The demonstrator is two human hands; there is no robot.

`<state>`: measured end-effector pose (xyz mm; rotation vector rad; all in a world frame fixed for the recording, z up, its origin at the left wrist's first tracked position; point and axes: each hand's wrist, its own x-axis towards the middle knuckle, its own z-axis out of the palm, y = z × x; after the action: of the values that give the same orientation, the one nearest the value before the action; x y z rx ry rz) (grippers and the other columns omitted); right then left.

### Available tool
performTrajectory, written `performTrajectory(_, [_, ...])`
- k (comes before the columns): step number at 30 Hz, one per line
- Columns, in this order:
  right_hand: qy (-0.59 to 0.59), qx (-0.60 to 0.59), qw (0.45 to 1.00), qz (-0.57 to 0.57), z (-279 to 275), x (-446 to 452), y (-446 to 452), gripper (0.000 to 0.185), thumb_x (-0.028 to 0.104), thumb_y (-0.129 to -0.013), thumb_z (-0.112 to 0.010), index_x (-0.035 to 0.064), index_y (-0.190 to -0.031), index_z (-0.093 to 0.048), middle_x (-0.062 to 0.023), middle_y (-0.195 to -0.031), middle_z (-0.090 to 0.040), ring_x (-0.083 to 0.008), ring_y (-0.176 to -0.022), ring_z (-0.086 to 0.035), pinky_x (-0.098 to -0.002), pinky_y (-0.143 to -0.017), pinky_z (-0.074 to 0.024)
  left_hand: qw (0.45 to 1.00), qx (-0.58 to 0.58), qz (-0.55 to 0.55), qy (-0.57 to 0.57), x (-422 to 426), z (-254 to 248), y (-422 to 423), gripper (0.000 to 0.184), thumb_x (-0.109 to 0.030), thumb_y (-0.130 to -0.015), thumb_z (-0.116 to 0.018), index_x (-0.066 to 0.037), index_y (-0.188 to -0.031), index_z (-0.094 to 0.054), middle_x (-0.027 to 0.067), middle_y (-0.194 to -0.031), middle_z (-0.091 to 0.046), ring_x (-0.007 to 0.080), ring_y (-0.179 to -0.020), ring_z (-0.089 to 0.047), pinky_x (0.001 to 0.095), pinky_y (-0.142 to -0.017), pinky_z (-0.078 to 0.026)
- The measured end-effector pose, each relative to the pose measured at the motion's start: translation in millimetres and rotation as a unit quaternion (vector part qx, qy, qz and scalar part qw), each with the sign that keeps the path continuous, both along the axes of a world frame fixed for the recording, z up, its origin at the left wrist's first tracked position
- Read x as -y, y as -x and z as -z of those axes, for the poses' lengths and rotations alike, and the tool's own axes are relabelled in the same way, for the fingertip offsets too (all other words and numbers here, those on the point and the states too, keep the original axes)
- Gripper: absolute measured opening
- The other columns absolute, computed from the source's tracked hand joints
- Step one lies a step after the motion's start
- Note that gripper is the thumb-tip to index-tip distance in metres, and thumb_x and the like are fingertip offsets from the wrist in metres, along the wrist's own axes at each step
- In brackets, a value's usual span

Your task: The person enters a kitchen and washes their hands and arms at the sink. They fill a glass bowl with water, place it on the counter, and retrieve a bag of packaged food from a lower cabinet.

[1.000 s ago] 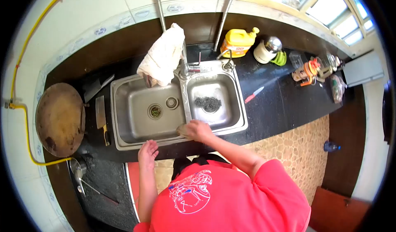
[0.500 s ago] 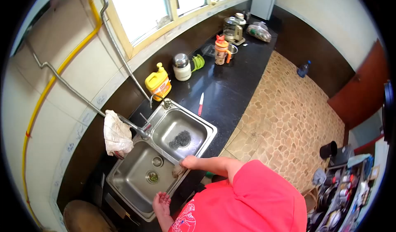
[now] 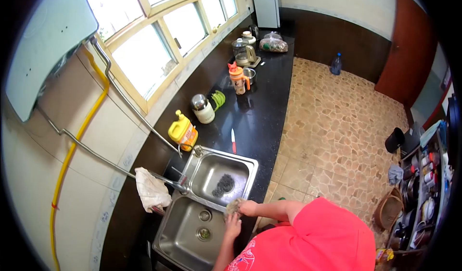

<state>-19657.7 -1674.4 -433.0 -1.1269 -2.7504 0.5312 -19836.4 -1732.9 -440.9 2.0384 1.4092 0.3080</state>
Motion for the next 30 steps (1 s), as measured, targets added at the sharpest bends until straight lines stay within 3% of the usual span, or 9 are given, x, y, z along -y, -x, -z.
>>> performTrajectory(1, [0.032, 0.002, 0.999, 0.034, -13, 0, 0, 0.018, 0.024, -0.074, -0.057, 0.0096, -0.076, -0.068, -0.0134, -0.081, -0.064, -0.0307, -0.081, -0.062, -0.0396, -0.072, -0.0499, 1.0, 0.019, -0.012, -0.016, -2, 7, -10, 0.052, -0.02, -0.084, -0.054, -0.005, -0.132, -0.039, 0.0307, -0.135, -0.031, 0.0453, -0.125, -0.03, 0.0516, -0.105, -0.024])
performTrajectory(5, [0.104, 0.007, 0.991, 0.085, -18, -10, -3, 0.019, 0.027, -0.071, -0.059, 0.0105, -0.076, -0.067, -0.0136, -0.079, -0.064, -0.0317, -0.077, -0.063, -0.0417, -0.066, -0.0501, 0.996, -0.045, -0.033, -0.072, -2, 11, -28, 0.054, -0.017, -0.079, -0.058, -0.003, -0.13, -0.042, 0.0243, -0.124, -0.047, 0.0392, -0.115, -0.044, 0.0449, -0.1, -0.031])
performTrajectory(8, [0.141, -0.019, 0.984, 0.105, -3, -4, -9, 0.023, 0.027, -0.073, -0.058, 0.011, -0.086, -0.068, -0.0133, -0.088, -0.065, -0.0315, -0.082, -0.064, -0.0395, -0.071, -0.0511, 0.988, -0.077, -0.034, -0.132, -3, -6, -36, 0.038, -0.014, -0.076, -0.06, -0.002, -0.112, -0.058, 0.0203, -0.104, -0.059, 0.0363, -0.098, -0.055, 0.0428, -0.089, -0.041])
performTrajectory(10, [0.155, -0.015, 0.98, 0.121, -13, 1, -12, 0.023, 0.027, -0.074, -0.058, 0.01, -0.086, -0.067, -0.0139, -0.089, -0.065, -0.0318, -0.081, -0.064, -0.0395, -0.07, -0.0512, 0.978, -0.184, -0.066, -0.074, -14, -15, -38, 0.02, -0.019, -0.081, -0.056, -0.007, -0.094, -0.066, 0.0128, -0.092, -0.065, 0.0307, -0.089, -0.058, 0.0401, -0.08, -0.046])
performTrajectory(13, [0.181, -0.005, 0.974, 0.135, -20, -8, -21, 0.022, 0.028, -0.073, -0.059, 0.0102, -0.082, -0.067, -0.014, -0.083, -0.065, -0.0324, -0.078, -0.063, -0.0404, -0.069, -0.0506, 0.966, -0.217, -0.097, -0.101, -25, -2, -35, 0.021, -0.025, -0.08, -0.057, -0.007, -0.084, -0.067, 0.0145, -0.087, -0.064, 0.0314, -0.086, -0.058, 0.0392, -0.076, -0.048])
performTrajectory(18, [0.227, 0.072, 0.971, 0.002, -4, -34, -36, 0.021, 0.029, -0.074, -0.061, 0.014, -0.085, -0.07, -0.0118, -0.084, -0.066, -0.031, -0.079, -0.063, -0.0407, -0.071, -0.0489, 0.978, -0.136, -0.135, -0.079, -23, -10, -34, 0.02, -0.021, -0.073, -0.066, -0.004, -0.084, -0.065, 0.0144, -0.089, -0.063, 0.0324, -0.089, -0.057, 0.0413, -0.079, -0.046])
performTrajectory(22, [0.228, 0.084, 0.97, -0.018, -19, -45, -33, 0.027, 0.034, -0.074, -0.062, 0.0129, -0.091, -0.066, -0.014, -0.088, -0.064, -0.0322, -0.085, -0.061, -0.0411, -0.074, -0.0477, 0.973, -0.102, -0.206, -0.036, -18, -1, -36, 0.02, -0.012, -0.079, -0.052, -0.004, -0.094, -0.063, 0.0152, -0.094, -0.061, 0.0329, -0.092, -0.056, 0.0418, -0.081, -0.046])
performTrajectory(25, [0.143, -0.015, 0.983, -0.112, -24, -49, -28, 0.035, 0.042, -0.078, -0.059, 0.0118, -0.096, -0.062, -0.0171, -0.099, -0.056, -0.036, -0.094, -0.057, -0.0422, -0.08, -0.046, 0.969, -0.069, -0.232, -0.052, -14, 7, -38, 0.021, -0.01, -0.08, -0.049, -0.004, -0.095, -0.062, 0.0159, -0.093, -0.061, 0.0334, -0.093, -0.056, 0.0432, -0.082, -0.045])
performTrajectory(30, [0.254, -0.002, 0.963, -0.096, -42, -58, -17, 0.028, 0.029, -0.081, -0.051, 0.0082, -0.097, -0.063, -0.0204, -0.095, -0.062, -0.0355, -0.09, -0.06, -0.0436, -0.08, -0.0471, 0.961, -0.123, -0.247, 0.006, -22, 19, -41, 0.017, -0.012, -0.078, -0.051, -0.005, -0.086, -0.064, 0.0142, -0.088, -0.063, 0.0325, -0.095, -0.056, 0.0435, -0.083, -0.045])
